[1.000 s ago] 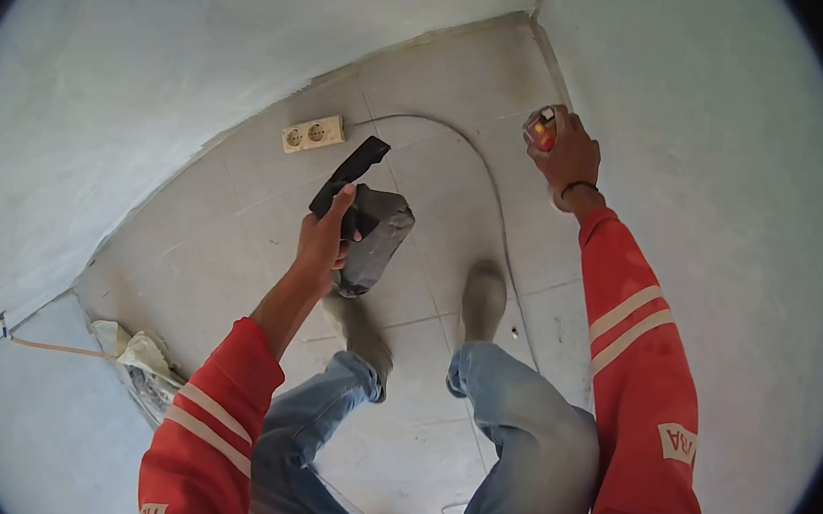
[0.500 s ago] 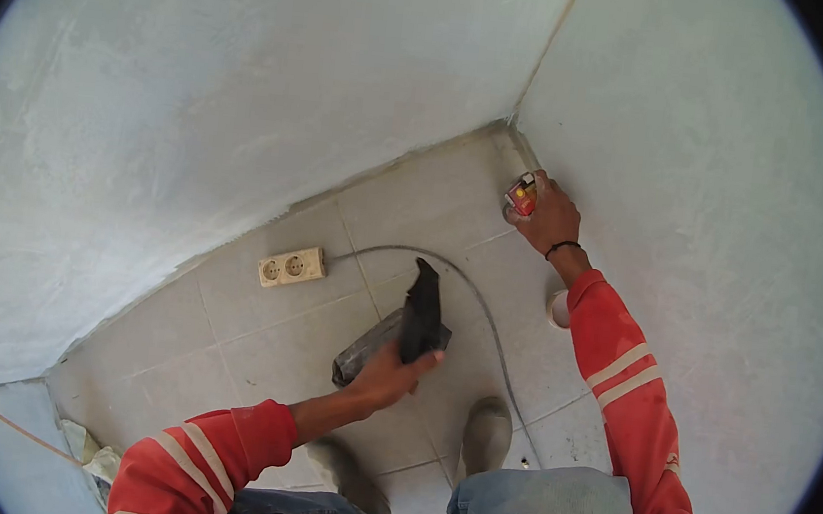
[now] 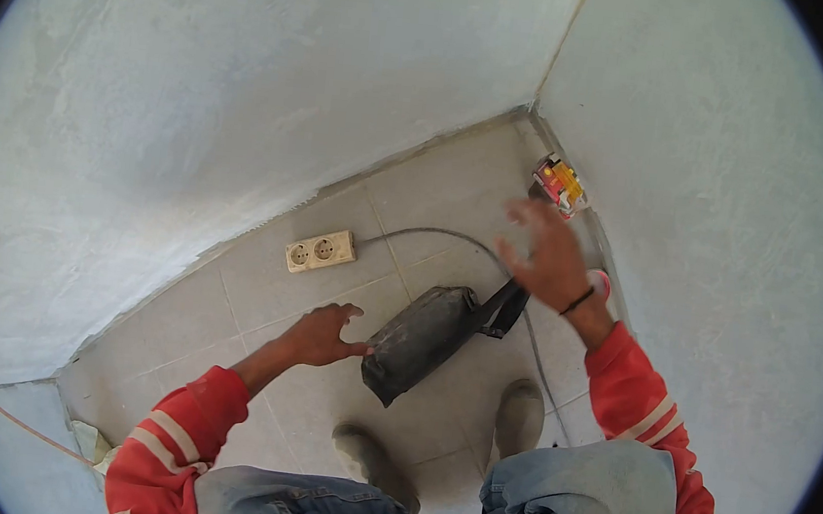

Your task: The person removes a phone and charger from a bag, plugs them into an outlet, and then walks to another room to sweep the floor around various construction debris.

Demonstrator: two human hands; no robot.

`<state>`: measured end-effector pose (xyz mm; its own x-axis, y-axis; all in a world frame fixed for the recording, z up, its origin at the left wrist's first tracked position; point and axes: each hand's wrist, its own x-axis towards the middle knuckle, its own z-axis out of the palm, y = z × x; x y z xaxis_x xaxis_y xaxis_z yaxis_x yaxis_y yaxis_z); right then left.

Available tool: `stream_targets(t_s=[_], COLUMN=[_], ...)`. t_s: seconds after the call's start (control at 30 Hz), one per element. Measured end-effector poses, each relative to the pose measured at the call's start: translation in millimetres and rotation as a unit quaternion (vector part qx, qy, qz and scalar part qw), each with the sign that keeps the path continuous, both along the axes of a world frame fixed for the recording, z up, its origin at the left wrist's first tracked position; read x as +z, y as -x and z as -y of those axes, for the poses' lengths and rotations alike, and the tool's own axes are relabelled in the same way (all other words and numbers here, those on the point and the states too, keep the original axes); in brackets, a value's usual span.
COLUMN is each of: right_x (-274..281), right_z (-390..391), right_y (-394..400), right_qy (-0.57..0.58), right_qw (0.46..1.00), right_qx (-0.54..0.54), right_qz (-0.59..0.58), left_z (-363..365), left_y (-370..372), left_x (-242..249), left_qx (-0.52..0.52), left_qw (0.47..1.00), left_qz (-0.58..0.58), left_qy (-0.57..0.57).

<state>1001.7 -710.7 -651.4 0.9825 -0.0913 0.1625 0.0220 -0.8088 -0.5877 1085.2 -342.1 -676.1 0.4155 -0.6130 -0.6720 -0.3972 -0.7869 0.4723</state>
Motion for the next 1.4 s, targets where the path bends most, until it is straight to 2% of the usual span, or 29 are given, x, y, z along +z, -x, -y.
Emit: stream_targets(t_s=[0.03, 0.07, 0.1, 0.13, 0.17, 0.2, 0.23, 0.27, 0.33, 0.37, 0.43, 0.57, 0.63, 0.77, 0.83, 0.87, 0.93, 0.97, 1.0, 1.07, 1.1, 1.2, 1.27, 1.3, 1.4], right_x=[-19, -38, -45, -51, -57, -63, -70, -81, -93, -96, -84, -91, -113, -119, -103, -94, -78, -78, -78, -76, -74, -100, -105, -103, -94], right_z=[-23, -44, -62, -72, -74, -77, -79, -74, -59, -58, -65, -72, -75, -74, -74, -73, -71, -72, -76, -91, -101, -116, -124, -124, -115], right_y=[11, 19, 27, 33, 34, 36, 36, 34, 33, 36, 49, 78, 96, 132, 143, 143, 139, 131, 119, 86, 67, 21, 6, 5, 8], right_qy=[0.031, 0.063, 0.073, 0.081, 0.080, 0.036, -0.009, -0.009, -0.107, -0.108, -0.126, -0.170, -0.106, -0.062, -0.009, -0.011, -0.013, -0.012, -0.056, -0.125, -0.152, -0.097, 0.006, 0.003, -0.041], right_qw=[0.999, 0.995, 0.985, 0.962, 0.962, 0.950, 0.933, 0.935, 0.971, 0.971, 0.989, 0.984, 0.992, 0.995, 0.998, 0.998, 1.000, 1.000, 0.998, 0.992, 0.987, 0.994, 0.962, 0.962, 0.941], right_qx=[0.036, 0.073, 0.064, 0.054, 0.054, 0.033, 0.014, 0.018, 0.033, 0.033, 0.013, 0.015, 0.065, 0.070, 0.056, 0.056, 0.017, 0.016, 0.019, 0.029, 0.036, 0.051, 0.072, 0.078, 0.130], right_qz=[-0.018, -0.036, -0.146, -0.254, -0.254, -0.309, -0.360, -0.355, -0.212, -0.212, -0.069, -0.045, -0.007, -0.029, -0.029, -0.029, -0.002, 0.000, 0.003, 0.015, 0.022, -0.014, -0.263, -0.262, -0.310], left_z=[0, 5, 11, 15, 17, 19, 22, 21, 24, 27, 28, 18, 11, 15, 9, 9, 3, -11, -14, -15, -14, -3, -7, -12, -11], left_y=[9, 21, 34, 47, 58, 66, 65, 61, 55, 53, 55, 65, 73, 80, 74, 68, 55, 45, 41, 35, 38, 47, 46, 49, 64], left_x=[-13, -26, -40, -57, -72, -79, -74, -66, -40, -29, -13, -23, -36, -24, -35, -41, -62, -84, -86, -83, -76, -64, -66, -67, -59], left_qx=[-0.001, 0.085, 0.169, 0.167, 0.223, 0.278, 0.304, 0.307, 0.250, 0.250, 0.202, 0.135, 0.041, -0.031, 0.100, 0.099, 0.371, 0.350, 0.346, 0.437, 0.401, 0.414, 0.424, 0.432, 0.440], left_qw=[1.000, 0.994, 0.975, 0.975, 0.964, 0.949, 0.939, 0.939, 0.962, 0.962, 0.943, 0.935, 0.930, 0.922, 0.934, 0.934, 0.882, 0.900, 0.900, 0.886, 0.899, 0.881, 0.865, 0.847, 0.844], left_qz=[0.000, -0.073, -0.146, -0.148, -0.146, -0.142, -0.151, -0.145, 0.023, 0.022, 0.200, 0.278, 0.305, 0.313, 0.210, 0.210, 0.115, 0.126, 0.127, -0.117, -0.163, -0.207, -0.239, -0.274, -0.253], left_qy=[0.001, -0.008, -0.017, -0.017, 0.017, 0.051, 0.047, 0.048, 0.108, 0.107, 0.171, 0.173, 0.201, 0.227, 0.272, 0.271, 0.268, 0.229, 0.231, 0.104, 0.070, 0.096, 0.121, 0.143, 0.173])
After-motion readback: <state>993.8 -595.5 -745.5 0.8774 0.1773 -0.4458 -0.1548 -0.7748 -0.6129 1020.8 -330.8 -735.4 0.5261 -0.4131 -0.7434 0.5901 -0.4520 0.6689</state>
